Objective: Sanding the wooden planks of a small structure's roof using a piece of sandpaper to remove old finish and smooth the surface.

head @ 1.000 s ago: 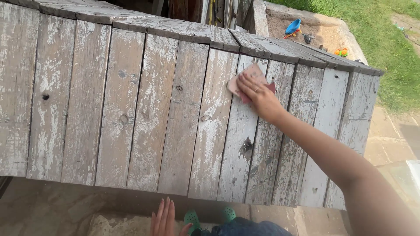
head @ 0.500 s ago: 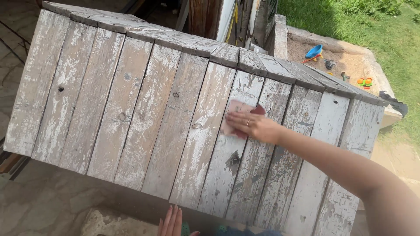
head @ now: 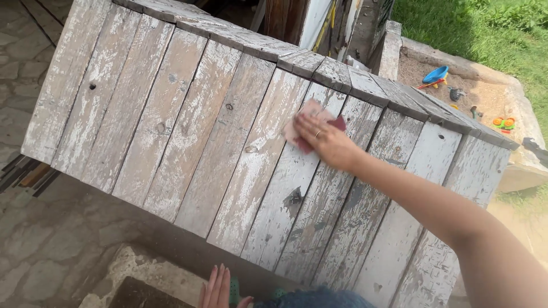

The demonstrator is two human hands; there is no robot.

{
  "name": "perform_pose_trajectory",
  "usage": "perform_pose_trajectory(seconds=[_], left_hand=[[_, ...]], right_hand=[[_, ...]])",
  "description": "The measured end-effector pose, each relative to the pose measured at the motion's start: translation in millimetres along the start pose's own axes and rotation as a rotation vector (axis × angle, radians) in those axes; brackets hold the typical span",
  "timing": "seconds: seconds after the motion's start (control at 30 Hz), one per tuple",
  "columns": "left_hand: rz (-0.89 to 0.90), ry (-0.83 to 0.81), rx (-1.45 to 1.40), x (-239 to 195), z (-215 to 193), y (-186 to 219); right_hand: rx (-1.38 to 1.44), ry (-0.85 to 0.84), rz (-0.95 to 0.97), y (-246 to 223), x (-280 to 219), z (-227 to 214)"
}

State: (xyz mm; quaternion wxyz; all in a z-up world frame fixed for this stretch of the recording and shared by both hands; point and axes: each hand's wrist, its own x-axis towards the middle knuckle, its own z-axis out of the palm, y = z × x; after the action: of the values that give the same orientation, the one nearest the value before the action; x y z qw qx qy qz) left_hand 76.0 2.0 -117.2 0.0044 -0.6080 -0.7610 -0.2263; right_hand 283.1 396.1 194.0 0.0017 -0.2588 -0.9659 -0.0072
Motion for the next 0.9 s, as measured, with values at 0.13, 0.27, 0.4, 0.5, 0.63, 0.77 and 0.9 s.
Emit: perform_pose_trajectory(seconds=[0.13,0.27,0.4,0.5,0.63,0.77,0.9], left_hand=[[-0.047,-0.062,-0.030,3.1,1.8,7.3],[-0.087,-0.148,-0.072,15.0,-38.4,25.0],[-0.125,-0.094,-0.060,11.4,-44.3,30.3],[-0.115,-0.063,-0.039,13.2,-57.7,41.7],[-0.115,-0.005,-0.007,10.4,-57.3,43.8],[-0.147,-0.036,-0.054,10.3,-64.4,40.1],[-0.082,-0.118,-0.114,17.3,-84.6,33.6]], right_hand=[[-0.076,-0.008,-0.497,-2.0,-11.0,21.5],[-0.030,0.178,-0.098,16.7,6.7,-3.3],[-0.054,-0.061,-0.366,-12.8,-23.6,33.5],[-0.093,0.114,-0.220,19.3,0.6,-18.8],[-0.040,0.195,-0.055,13.7,-7.0,0.1],[-0.048,0.085,-0.253,15.5,-11.0,-2.9],[-0.028,0.144,-0.124,-7.4,-8.0,7.7]])
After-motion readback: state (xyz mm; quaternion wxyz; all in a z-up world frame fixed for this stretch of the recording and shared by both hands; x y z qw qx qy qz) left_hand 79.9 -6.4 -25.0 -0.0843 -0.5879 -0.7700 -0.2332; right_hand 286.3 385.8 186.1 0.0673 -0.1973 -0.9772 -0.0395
